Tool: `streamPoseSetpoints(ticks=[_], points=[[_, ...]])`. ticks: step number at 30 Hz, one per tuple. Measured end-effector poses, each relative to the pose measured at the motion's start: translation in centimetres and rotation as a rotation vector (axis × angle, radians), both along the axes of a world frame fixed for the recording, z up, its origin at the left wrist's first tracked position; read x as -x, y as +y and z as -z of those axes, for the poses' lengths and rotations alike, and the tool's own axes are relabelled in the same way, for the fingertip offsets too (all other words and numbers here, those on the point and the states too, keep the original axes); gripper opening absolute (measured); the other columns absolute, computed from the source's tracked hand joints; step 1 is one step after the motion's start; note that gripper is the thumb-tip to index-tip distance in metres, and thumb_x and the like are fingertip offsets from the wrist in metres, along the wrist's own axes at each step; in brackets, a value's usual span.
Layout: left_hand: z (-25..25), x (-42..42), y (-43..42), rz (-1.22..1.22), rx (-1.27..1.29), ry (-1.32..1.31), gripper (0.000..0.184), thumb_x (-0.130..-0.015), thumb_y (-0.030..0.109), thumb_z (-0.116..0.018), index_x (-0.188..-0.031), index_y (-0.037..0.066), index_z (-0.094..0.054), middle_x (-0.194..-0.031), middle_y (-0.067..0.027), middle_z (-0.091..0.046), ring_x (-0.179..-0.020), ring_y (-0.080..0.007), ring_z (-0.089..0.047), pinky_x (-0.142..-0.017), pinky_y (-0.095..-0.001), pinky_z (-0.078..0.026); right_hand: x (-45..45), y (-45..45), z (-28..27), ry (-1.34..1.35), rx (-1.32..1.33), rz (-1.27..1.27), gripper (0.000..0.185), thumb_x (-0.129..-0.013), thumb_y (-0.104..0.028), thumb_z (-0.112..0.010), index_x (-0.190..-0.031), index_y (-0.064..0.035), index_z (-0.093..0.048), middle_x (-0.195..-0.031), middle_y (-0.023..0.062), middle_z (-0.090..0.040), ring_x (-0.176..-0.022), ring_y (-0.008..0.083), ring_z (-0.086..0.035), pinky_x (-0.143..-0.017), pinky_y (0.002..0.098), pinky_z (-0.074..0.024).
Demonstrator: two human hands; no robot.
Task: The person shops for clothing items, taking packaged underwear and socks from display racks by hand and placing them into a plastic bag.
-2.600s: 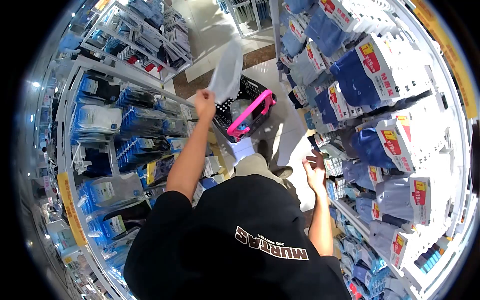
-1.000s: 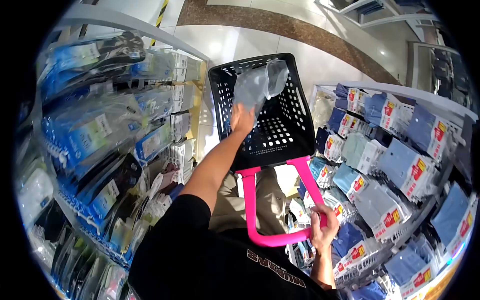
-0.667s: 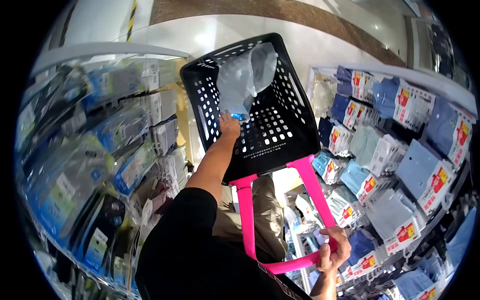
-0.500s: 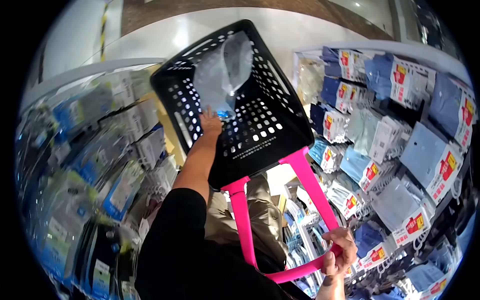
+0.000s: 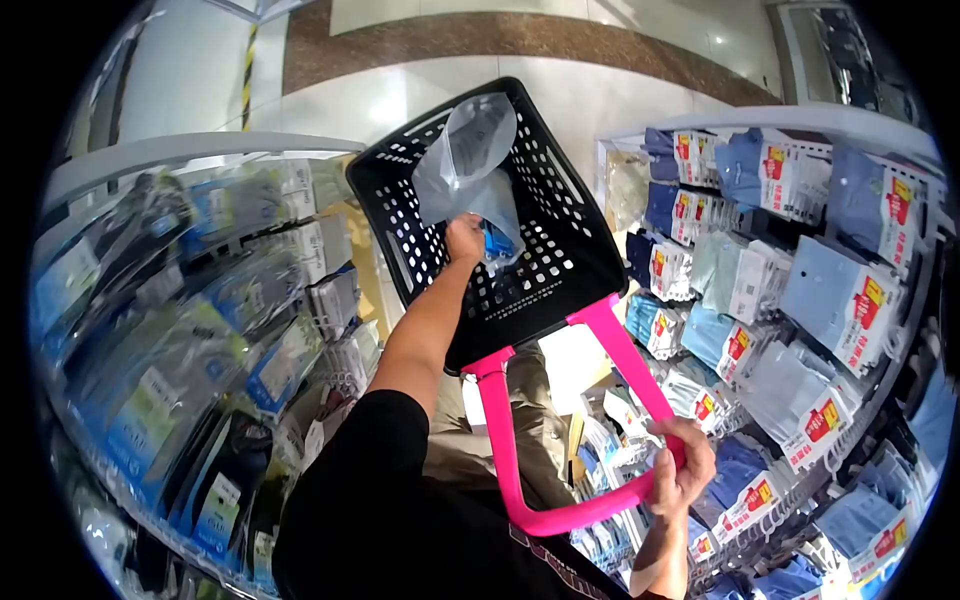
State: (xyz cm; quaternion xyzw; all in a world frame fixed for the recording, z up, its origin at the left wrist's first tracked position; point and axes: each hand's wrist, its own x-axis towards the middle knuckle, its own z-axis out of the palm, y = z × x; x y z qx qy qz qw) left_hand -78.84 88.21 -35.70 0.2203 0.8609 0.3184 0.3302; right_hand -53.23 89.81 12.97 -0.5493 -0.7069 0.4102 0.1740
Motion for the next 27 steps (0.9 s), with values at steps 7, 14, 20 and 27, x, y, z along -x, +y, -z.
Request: streamPoseSetpoints(ticks=[7, 14, 20, 27], points=[[-12.8, -1.0, 2.9, -0.202, 0.023, -0.183, 0.020, -0.072, 0.000, -0.064, -0.090, 0.006, -0.071, -0.086, -0.0140, -0.071, -0.084, -0.0280, -0.068, -0.082, -0.0360, -0.053, 0.6, 0.2, -0.3, -0.026, 0.055, 0.032, 0.018, -0.088, -0.006, -0.063, -0.104, 0.0013, -0.065, -0.081, 0.0055, -0.066, -0.072, 0.0099, -0.060, -0.066, 0.0237, -0.0463], [-25.7, 0.3, 1.6, -0.284, -0.045, -0.310, 0.019, -0.072, 0.000, -0.060, -0.088, 0.004, -0.070, -0.084, -0.0135, -0.070, -0.079, -0.0222, -0.066, -0.074, -0.0336, -0.051, 2.8, 2.5, -1.1, 0.015, 0.115, -0.085, 0.027, -0.086, -0.017, -0.069, -0.107, -0.0007, -0.067, -0.084, 0.0110, -0.070, -0.076, 0.0179, -0.068, -0.073, 0.0316, -0.0519], [-31.1, 0.4, 0.5, -0.457, -0.198, -0.667, 0.029, -0.071, -0.006, -0.057, -0.098, -0.001, -0.066, -0.079, -0.0073, -0.062, -0.064, -0.0147, -0.056, -0.057, -0.0301, -0.044, 3.5, 4.0, -2.3, -0.071, 0.162, -0.294, 0.034, -0.086, -0.027, -0.069, -0.111, -0.0036, -0.065, -0.091, 0.0118, -0.071, -0.080, 0.0231, -0.069, -0.075, 0.0353, -0.0526], [-39.1, -0.6, -2.4, -0.545, -0.405, -0.931, 0.040, -0.071, -0.005, -0.057, -0.111, 0.002, -0.057, -0.077, -0.0022, -0.053, -0.060, -0.0115, -0.049, -0.050, -0.0276, -0.039, 4.4, 7.6, -1.7, 0.033, 0.158, -0.402, 0.046, -0.086, -0.029, -0.071, -0.122, -0.0034, -0.059, -0.093, 0.0143, -0.070, -0.077, 0.0252, -0.067, -0.072, 0.0364, -0.0523]])
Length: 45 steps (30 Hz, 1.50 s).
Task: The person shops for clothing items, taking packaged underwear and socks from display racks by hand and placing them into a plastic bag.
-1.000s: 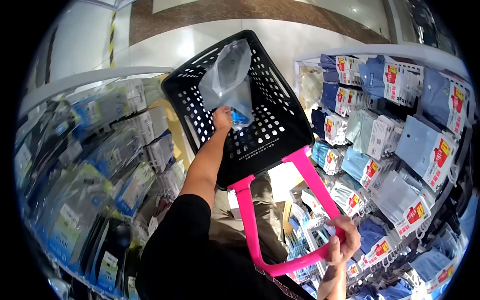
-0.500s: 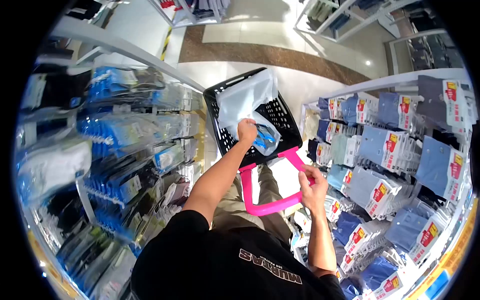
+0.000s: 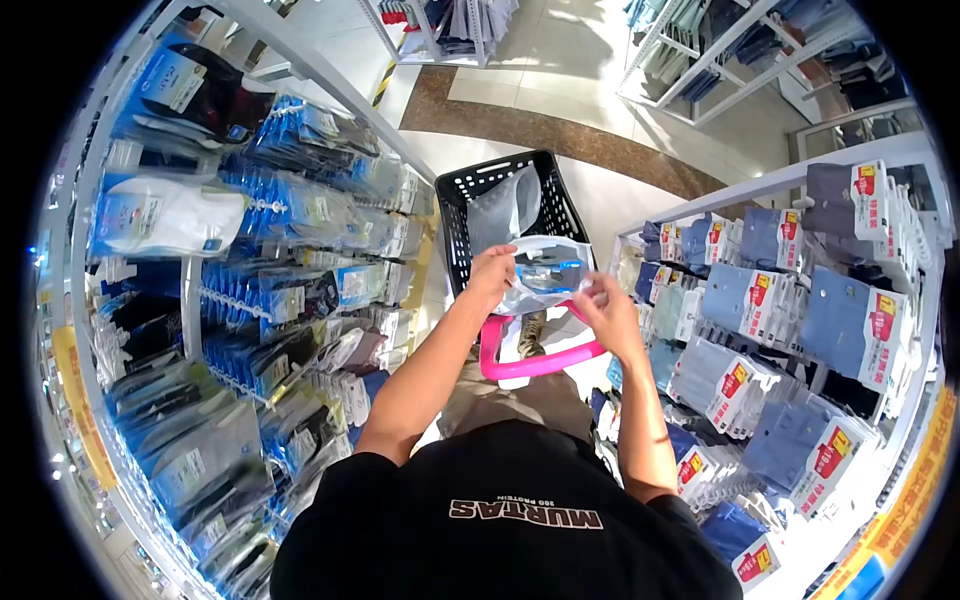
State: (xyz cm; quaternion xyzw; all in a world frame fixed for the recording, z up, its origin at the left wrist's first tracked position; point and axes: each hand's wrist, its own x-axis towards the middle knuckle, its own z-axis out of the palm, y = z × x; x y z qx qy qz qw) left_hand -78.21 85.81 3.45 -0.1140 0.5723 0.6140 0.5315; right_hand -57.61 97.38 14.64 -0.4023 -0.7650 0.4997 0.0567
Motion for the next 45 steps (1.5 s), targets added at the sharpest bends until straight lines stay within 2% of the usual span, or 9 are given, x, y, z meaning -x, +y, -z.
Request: streamPoseSetpoints(ticks=[9, 13, 18, 21, 24, 28, 34, 37, 45], points=[[-15.9, -0.9, -2.7, -0.238, -0.327, 0.096, 0.030, -0.079, -0.008, -0.054, -0.108, -0.001, -0.056, -0.073, 0.0007, -0.051, -0.061, -0.0092, -0.048, -0.057, -0.0244, -0.039, 5.6, 5.5, 2.0, 0.207, -0.345, 0.012, 0.065, -0.081, -0.030, -0.075, -0.134, -0.0019, -0.049, -0.121, 0.0204, -0.058, -0.103, 0.0265, -0.058, -0.090, 0.0388, -0.0470], [-21.7, -1.2, -6.2, -0.289, -0.341, 0.264, 0.034, -0.077, -0.008, -0.055, -0.109, 0.001, -0.058, -0.075, 0.0009, -0.054, -0.059, -0.0082, -0.048, -0.054, -0.0227, -0.039, 9.5, 5.5, -2.7, 0.296, -0.182, -0.312, 0.016, -0.082, -0.011, -0.071, -0.086, 0.0037, -0.066, -0.071, 0.0034, -0.060, -0.071, 0.0114, -0.053, -0.066, 0.0281, -0.0440], [-26.7, -2.8, -11.4, -0.589, -0.308, 0.500, 0.051, -0.077, -0.007, -0.055, -0.128, 0.002, -0.052, -0.089, -0.0026, -0.060, -0.069, -0.0080, -0.053, -0.057, -0.0230, -0.042, 14.7, 1.9, -10.1, 0.418, 0.080, -0.502, 0.014, -0.086, -0.011, -0.070, -0.089, 0.0026, -0.067, -0.073, -0.0013, -0.060, -0.067, 0.0055, -0.050, -0.061, 0.0229, -0.0409], [-25.7, -3.5, -15.1, -0.810, -0.239, 0.667, 0.057, -0.079, -0.008, -0.055, -0.135, 0.001, -0.048, -0.102, -0.0078, -0.065, -0.082, -0.0115, -0.060, -0.067, -0.0239, -0.047, 16.7, -2.4, -13.9, 0.388, 0.020, -0.675, 0.011, -0.084, -0.009, -0.070, -0.085, 0.0016, -0.066, -0.068, -0.0038, -0.055, -0.064, 0.0042, -0.046, -0.057, 0.0229, -0.0377], [-22.4, -5.2, -19.8, -0.812, 0.254, 0.907, 0.032, -0.086, 0.000, -0.059, -0.118, -0.003, -0.062, -0.084, 0.0002, -0.062, -0.070, -0.0061, -0.052, -0.060, -0.0221, -0.042, 18.0, -5.9, -14.6, 0.460, -0.026, -0.800, 0.010, -0.083, -0.006, -0.069, -0.084, 0.0020, -0.064, -0.066, -0.0008, -0.053, -0.063, 0.0058, -0.045, -0.056, 0.0250, -0.0374], [-19.8, -7.8, -24.0, -0.889, 0.142, 0.625, 0.025, -0.096, 0.024, -0.062, -0.097, 0.000, -0.069, -0.080, 0.0041, -0.060, -0.069, -0.0032, -0.048, -0.059, -0.0226, -0.039, 18.4, -10.8, -16.4, 0.507, 0.034, -0.934, 0.011, -0.082, -0.006, -0.067, -0.082, 0.0018, -0.060, -0.066, 0.0025, -0.052, -0.063, 0.0082, -0.045, -0.058, 0.0258, -0.0379], [-18.4, -6.6, -25.6, -1.248, -0.300, 0.387, 0.017, -0.099, 0.021, -0.056, -0.096, 0.006, -0.064, -0.079, 0.0038, -0.057, -0.068, -0.0067, -0.049, -0.061, -0.0251, -0.040, 17.8, -15.3, -15.5, 0.486, 0.149, -0.991, 0.010, -0.086, -0.005, -0.068, -0.081, -0.0008, -0.061, -0.069, -0.0051, -0.053, -0.063, 0.0028, -0.044, -0.057, 0.0210, -0.0347], [-20.9, -4.9, -23.9, -1.437, -0.063, 0.351, 0.022, -0.097, 0.028, -0.058, -0.088, 0.009, -0.063, -0.073, 0.0036, -0.055, -0.060, -0.0072, -0.046, -0.054, -0.0246, -0.037, 17.5, -15.3, -13.3, 0.444, 0.133, -0.997, 0.013, -0.087, -0.008, -0.070, -0.081, -0.0004, -0.062, -0.067, -0.0046, -0.052, -0.063, 0.0038, -0.043, -0.056, 0.0219, -0.0346], [-21.8, -7.1, -26.8, -1.138, -0.145, 0.408, 0.023, -0.100, 0.026, -0.056, -0.091, 0.007, -0.065, -0.072, 0.0049, -0.056, -0.060, -0.0038, -0.044, -0.054, -0.0232, -0.036, 14.1, -17.0, -12.4, 0.545, -0.309, -0.879, 0.023, -0.079, -0.011, -0.076, -0.098, -0.0011, -0.067, -0.098, 0.0078, -0.064, -0.079, 0.0168, -0.060, -0.071, 0.0273, -0.0489]])
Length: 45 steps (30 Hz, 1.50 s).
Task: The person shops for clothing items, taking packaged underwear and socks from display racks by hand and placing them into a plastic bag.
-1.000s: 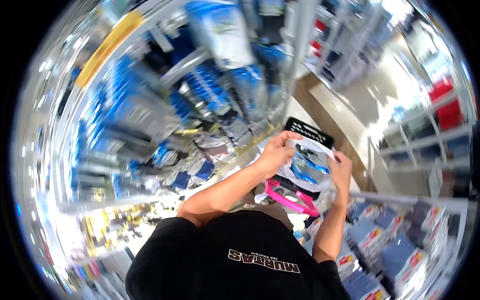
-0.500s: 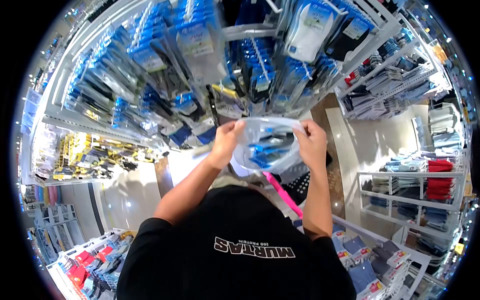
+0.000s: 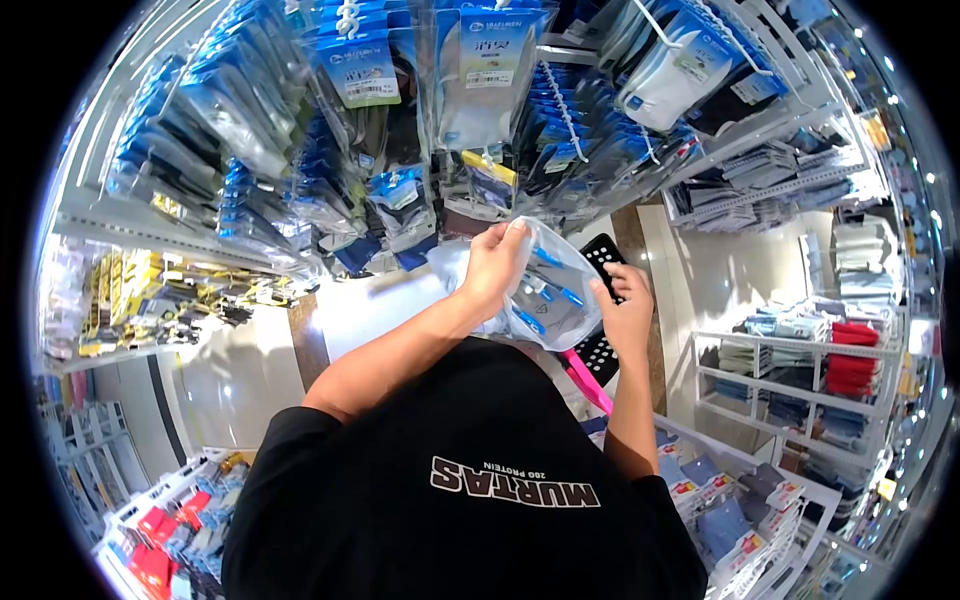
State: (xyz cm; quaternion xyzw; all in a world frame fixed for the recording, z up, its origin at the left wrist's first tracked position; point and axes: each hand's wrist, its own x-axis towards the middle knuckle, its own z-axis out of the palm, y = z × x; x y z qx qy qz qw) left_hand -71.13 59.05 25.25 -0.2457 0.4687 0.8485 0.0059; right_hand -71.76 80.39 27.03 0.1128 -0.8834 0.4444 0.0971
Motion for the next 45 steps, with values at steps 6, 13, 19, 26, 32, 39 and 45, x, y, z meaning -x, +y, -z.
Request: streamPoseSetpoints(ticks=[6, 13, 19, 26, 32, 39, 45], points=[[1.6, -1.6, -1.2, 0.033, -0.119, -0.053, 0.021, -0.100, 0.025, -0.057, -0.090, 0.007, -0.062, -0.074, 0.0032, -0.058, -0.061, -0.0040, -0.046, -0.053, -0.0227, -0.037, -2.5, -4.1, -3.2, -0.371, 0.044, -0.363, 0.033, -0.078, -0.003, -0.076, -0.108, 0.0035, -0.064, -0.103, 0.0119, -0.065, -0.097, 0.0178, -0.064, -0.088, 0.0292, -0.0508], [1.2, -3.4, -3.5, 0.073, -0.060, -0.044, 0.022, -0.100, 0.026, -0.057, -0.091, 0.006, -0.059, -0.071, 0.0037, -0.055, -0.055, -0.0036, -0.043, -0.047, -0.0224, -0.033, -1.2, -6.1, 3.9, -0.299, -0.787, -0.379, 0.028, -0.075, -0.012, -0.072, -0.099, 0.0012, -0.066, -0.104, 0.0179, -0.066, -0.095, 0.0361, -0.064, -0.081, 0.0430, -0.0515], [2.9, -3.2, -5.8, -0.067, -0.111, -0.048, 0.021, -0.099, 0.025, -0.058, -0.093, 0.005, -0.060, -0.070, 0.0044, -0.053, -0.055, -0.0022, -0.043, -0.047, -0.0209, -0.032, 0.2, -8.3, -2.4, -0.194, -0.412, -0.330, 0.026, -0.078, -0.016, -0.075, -0.099, -0.0015, -0.068, -0.087, 0.0147, -0.068, -0.079, 0.0287, -0.067, -0.072, 0.0349, -0.0524], [3.4, -2.8, -6.0, 0.029, -0.108, -0.056, 0.021, -0.098, 0.025, -0.060, -0.091, 0.006, -0.059, -0.069, 0.0067, -0.050, -0.057, -0.0017, -0.039, -0.048, -0.0211, -0.029, 2.7, -8.0, -4.3, -0.396, 0.413, -0.201, 0.028, -0.076, -0.002, -0.080, -0.097, 0.0011, -0.063, -0.092, 0.0049, -0.068, -0.083, 0.0099, -0.063, -0.073, 0.0229, -0.0498], [4.1, -1.4, -6.1, 0.011, -0.016, -0.049, 0.018, -0.099, 0.025, -0.059, -0.093, 0.007, -0.059, -0.071, 0.0065, -0.052, -0.059, -0.0017, -0.040, -0.051, -0.0206, -0.030, 7.3, -5.6, -7.2, -0.194, 0.632, -0.150, 0.028, -0.078, -0.002, -0.079, -0.102, 0.0019, -0.065, -0.091, 0.0034, -0.067, -0.082, 0.0089, -0.062, -0.075, 0.0236, -0.0497], [2.7, -1.1, -5.0, -0.087, -0.013, -0.027, 0.021, -0.099, 0.023, -0.058, -0.083, 0.011, -0.056, -0.065, 0.0080, -0.046, -0.053, -0.0013, -0.037, -0.046, -0.0198, -0.028, 17.1, -4.5, -12.0, 0.083, 1.023, 0.144, 0.028, -0.094, -0.013, -0.064, -0.116, 0.0037, -0.059, -0.107, 0.0102, -0.066, -0.091, 0.0171, -0.065, -0.080, 0.0301, -0.0532], [0.7, -1.4, -3.5, -0.134, -0.014, -0.095, 0.020, -0.100, 0.022, -0.057, -0.086, 0.009, -0.059, -0.068, 0.0077, -0.048, -0.057, -0.0013, -0.038, -0.050, -0.0192, -0.029, 22.1, -6.4, -10.6, -0.282, 1.250, -0.203, 0.034, -0.083, -0.001, -0.071, -0.115, 0.0030, -0.060, -0.107, 0.0110, -0.067, -0.093, 0.0201, -0.066, -0.085, 0.0328, -0.0527]])
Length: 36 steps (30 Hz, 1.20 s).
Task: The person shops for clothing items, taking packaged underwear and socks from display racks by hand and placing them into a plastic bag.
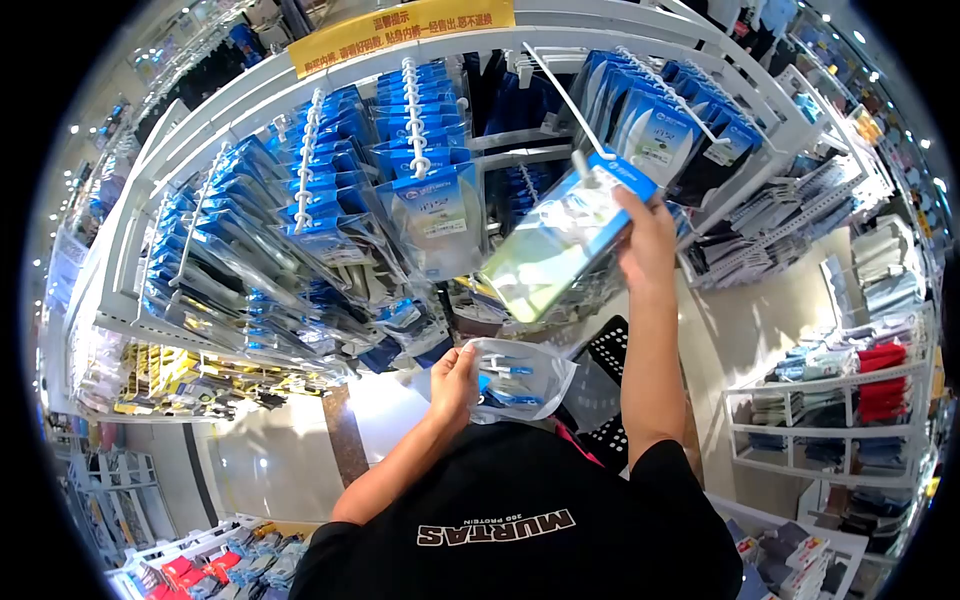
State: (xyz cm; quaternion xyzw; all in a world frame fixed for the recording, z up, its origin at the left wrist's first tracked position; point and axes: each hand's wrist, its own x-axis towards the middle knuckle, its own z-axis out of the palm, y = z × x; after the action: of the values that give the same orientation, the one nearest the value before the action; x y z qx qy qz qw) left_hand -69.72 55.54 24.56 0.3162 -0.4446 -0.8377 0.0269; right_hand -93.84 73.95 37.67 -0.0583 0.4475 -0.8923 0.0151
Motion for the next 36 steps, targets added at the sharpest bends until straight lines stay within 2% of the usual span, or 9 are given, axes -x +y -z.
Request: streamPoseSetpoints(ticks=[2, 4, 8, 15, 19, 23, 28, 32, 36], points=[[0.5, -0.4, 0.3, -0.053, 0.011, -0.005, 0.019, -0.100, 0.023, -0.057, -0.087, 0.009, -0.059, -0.068, 0.0076, -0.048, -0.055, -0.0016, -0.037, -0.048, -0.0192, -0.029, -0.9, -1.9, -0.1, 0.063, -0.017, -0.063, 0.032, -0.078, 0.004, -0.073, -0.108, 0.0032, -0.062, -0.099, 0.0094, -0.068, -0.090, 0.0182, -0.066, -0.082, 0.0306, -0.0521], [0.6, -1.0, 0.6, -0.068, 0.031, -0.045, 0.020, -0.099, 0.025, -0.058, -0.087, 0.009, -0.061, -0.065, 0.0076, -0.047, -0.053, -0.0022, -0.037, -0.046, -0.0199, -0.028, 0.6, -2.7, 1.4, 0.167, -0.261, 0.132, 0.032, -0.074, -0.001, -0.076, -0.102, 0.0040, -0.060, -0.090, 0.0063, -0.066, -0.078, 0.0132, -0.061, -0.072, 0.0273, -0.0476], [0.5, -2.2, 1.5, -0.085, 0.009, -0.093, 0.020, -0.098, 0.026, -0.060, -0.088, 0.009, -0.061, -0.064, 0.0073, -0.047, -0.053, -0.0024, -0.038, -0.046, -0.0212, -0.028, 2.5, -6.0, -0.1, 0.404, -0.364, 0.473, 0.032, -0.073, -0.008, -0.078, -0.093, -0.0005, -0.055, -0.079, 0.0020, -0.053, -0.066, 0.0103, -0.048, -0.061, 0.0258, -0.0416], [0.1, -2.6, 2.1, -0.126, 0.033, -0.091, 0.020, -0.098, 0.025, -0.060, -0.086, 0.009, -0.061, -0.065, 0.0059, -0.049, -0.051, -0.0030, -0.039, -0.043, -0.0218, -0.028, 6.7, -11.3, -1.9, 0.665, -0.597, 0.756, 0.023, -0.078, -0.006, -0.074, -0.088, -0.0043, -0.052, -0.068, 0.0059, -0.054, -0.056, 0.0159, -0.055, -0.055, 0.0295, -0.0459], [-0.6, -3.3, 1.6, -0.137, 0.030, -0.057, 0.020, -0.098, 0.025, -0.059, -0.087, 0.009, -0.061, -0.064, 0.0057, -0.049, -0.050, -0.0029, -0.039, -0.042, -0.0213, -0.028, 7.4, -11.4, -1.2, 0.758, -0.735, 0.824, 0.024, -0.068, -0.002, -0.074, -0.082, -0.0077, -0.055, -0.072, 0.0080, -0.053, -0.071, 0.0307, -0.056, -0.064, 0.0422, -0.0458], [-0.2, -4.1, 1.4, -0.141, 0.028, -0.073, 0.019, -0.099, 0.026, -0.058, -0.089, 0.009, -0.059, -0.060, 0.0062, -0.044, -0.045, -0.0033, -0.035, -0.039, -0.0213, -0.025, 6.5, -11.2, -0.8, 0.963, -0.848, 0.854, 0.029, -0.062, -0.002, -0.077, -0.080, -0.0103, -0.055, -0.077, 0.0051, -0.054, -0.077, 0.0298, -0.054, -0.070, 0.0415, -0.0408], [0.0, -3.9, 1.4, -0.120, 0.030, -0.092, 0.017, -0.099, 0.027, -0.057, -0.091, 0.012, -0.057, -0.055, 0.0081, -0.034, -0.039, -0.0038, -0.029, -0.035, -0.0220, -0.021, 6.4, -11.1, -1.5, 1.008, -0.778, 0.928, 0.020, -0.067, -0.001, -0.071, -0.074, -0.0083, -0.054, -0.069, 0.0057, -0.048, -0.068, 0.0291, -0.050, -0.069, 0.0426, -0.0382], [0.3, -3.9, 1.6, -0.123, 0.033, -0.088, 0.017, -0.100, 0.026, -0.056, -0.091, 0.012, -0.057, -0.055, 0.0079, -0.035, -0.039, -0.0038, -0.029, -0.035, -0.0221, -0.021, 7.0, -11.5, -1.5, 1.033, -0.786, 0.942, 0.021, -0.066, -0.001, -0.072, -0.073, -0.0100, -0.055, -0.070, 0.0044, -0.050, -0.071, 0.0281, -0.052, -0.072, 0.0418, -0.0373], [0.3, -4.5, 1.4, -0.146, 0.017, -0.083, 0.019, -0.098, 0.025, -0.059, -0.087, 0.009, -0.060, -0.061, 0.0056, -0.046, -0.046, -0.0039, -0.036, -0.038, -0.0228, -0.025, 7.6, -11.9, -0.8, 1.056, -0.856, 0.935, 0.024, -0.065, -0.002, -0.073, -0.078, -0.0122, -0.057, -0.075, 0.0031, -0.053, -0.077, 0.0262, -0.055, -0.076, 0.0408, -0.0371]])
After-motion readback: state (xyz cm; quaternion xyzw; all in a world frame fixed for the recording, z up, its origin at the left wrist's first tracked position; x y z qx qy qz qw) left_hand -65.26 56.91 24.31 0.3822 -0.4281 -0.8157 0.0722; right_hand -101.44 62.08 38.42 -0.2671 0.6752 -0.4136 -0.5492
